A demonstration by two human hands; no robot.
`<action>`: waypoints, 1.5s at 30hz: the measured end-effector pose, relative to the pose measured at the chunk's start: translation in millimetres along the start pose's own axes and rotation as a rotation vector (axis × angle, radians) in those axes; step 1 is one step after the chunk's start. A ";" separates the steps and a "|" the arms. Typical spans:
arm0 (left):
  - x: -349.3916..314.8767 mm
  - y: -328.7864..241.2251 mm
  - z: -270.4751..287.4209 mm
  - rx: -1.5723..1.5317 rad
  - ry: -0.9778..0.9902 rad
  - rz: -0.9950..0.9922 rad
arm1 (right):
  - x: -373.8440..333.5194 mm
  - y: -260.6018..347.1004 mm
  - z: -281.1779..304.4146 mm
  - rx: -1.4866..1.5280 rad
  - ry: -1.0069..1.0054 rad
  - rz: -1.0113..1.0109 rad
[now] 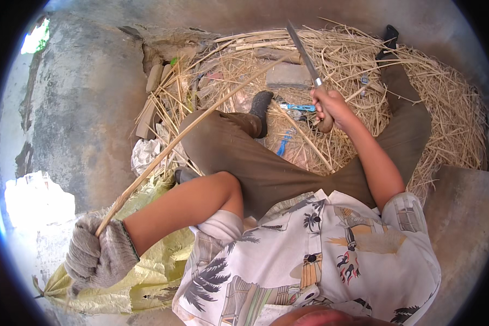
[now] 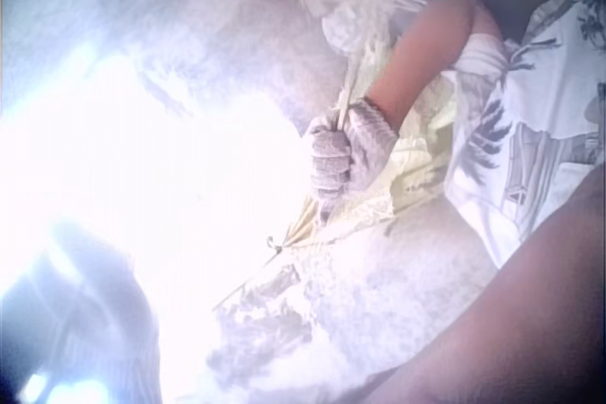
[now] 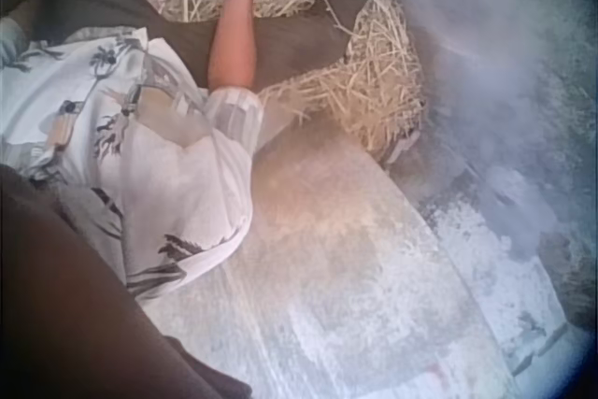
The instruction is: The person sits cross-legged on the floor and uses a knife to strip the outer layer from thin sticks. They hold the sticks with a gloved left hand and scrape them with the knife in their right hand, discarding the shavings onto a pile of straw.
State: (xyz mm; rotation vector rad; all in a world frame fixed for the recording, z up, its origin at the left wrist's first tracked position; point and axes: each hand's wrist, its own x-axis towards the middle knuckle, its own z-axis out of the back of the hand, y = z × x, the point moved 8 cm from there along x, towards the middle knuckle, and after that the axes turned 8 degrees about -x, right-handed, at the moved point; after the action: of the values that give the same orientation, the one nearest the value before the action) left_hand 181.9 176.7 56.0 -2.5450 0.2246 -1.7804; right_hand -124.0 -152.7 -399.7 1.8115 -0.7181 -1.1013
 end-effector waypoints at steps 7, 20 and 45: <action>7.8 112.0 -16.9 -0.126 0.074 0.168 | -7.8 -27.6 -11.4 -0.017 -0.059 -0.146; -36.0 268.6 5.1 0.252 -0.639 0.218 | -62.6 64.2 -56.6 -0.464 -0.081 0.451; -29.5 284.7 -29.3 -0.805 0.296 0.580 | -138.9 112.3 -84.4 -0.394 -0.015 0.585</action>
State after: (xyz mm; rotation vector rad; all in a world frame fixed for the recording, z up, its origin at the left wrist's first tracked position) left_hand 115.5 -99.2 8.7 -2.1467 1.7860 -2.0278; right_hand -113.5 -59.4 -226.0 1.1541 -0.8935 -0.7908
